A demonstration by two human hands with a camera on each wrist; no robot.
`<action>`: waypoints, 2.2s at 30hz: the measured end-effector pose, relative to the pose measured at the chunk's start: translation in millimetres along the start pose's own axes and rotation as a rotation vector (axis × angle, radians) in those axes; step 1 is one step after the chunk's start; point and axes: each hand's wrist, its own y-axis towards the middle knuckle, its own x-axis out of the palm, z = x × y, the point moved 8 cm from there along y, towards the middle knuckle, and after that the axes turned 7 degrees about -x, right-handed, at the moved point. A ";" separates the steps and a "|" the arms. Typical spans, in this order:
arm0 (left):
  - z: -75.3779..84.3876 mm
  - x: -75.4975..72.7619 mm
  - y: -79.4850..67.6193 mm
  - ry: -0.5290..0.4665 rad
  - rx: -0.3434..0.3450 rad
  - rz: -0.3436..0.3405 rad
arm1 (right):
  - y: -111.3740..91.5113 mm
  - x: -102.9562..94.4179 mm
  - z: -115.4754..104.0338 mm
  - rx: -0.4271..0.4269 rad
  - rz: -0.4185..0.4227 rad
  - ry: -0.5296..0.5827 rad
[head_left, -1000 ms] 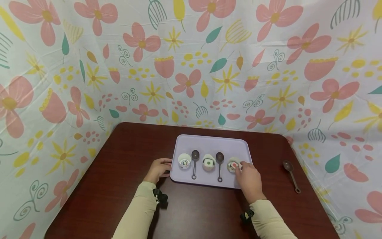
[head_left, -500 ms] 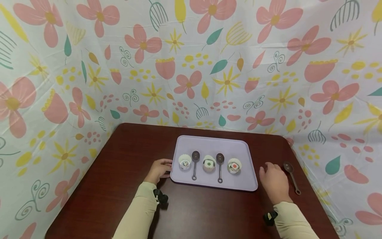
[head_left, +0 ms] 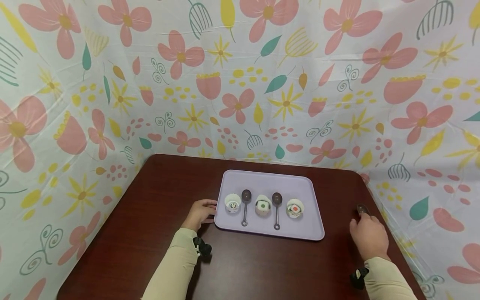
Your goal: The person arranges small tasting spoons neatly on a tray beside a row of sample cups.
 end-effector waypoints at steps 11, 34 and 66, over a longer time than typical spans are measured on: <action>0.2 -1.2 0.2 0.006 -0.001 0.000 | -1.0 8.5 48.2 0.116 -0.067 0.007; 0.1 0.2 1.2 0.013 0.000 0.006 | -6.8 20.1 62.2 0.060 -0.035 -0.008; -0.6 0.6 1.8 0.014 -0.015 0.003 | 9.7 5.4 28.0 -0.011 0.027 0.036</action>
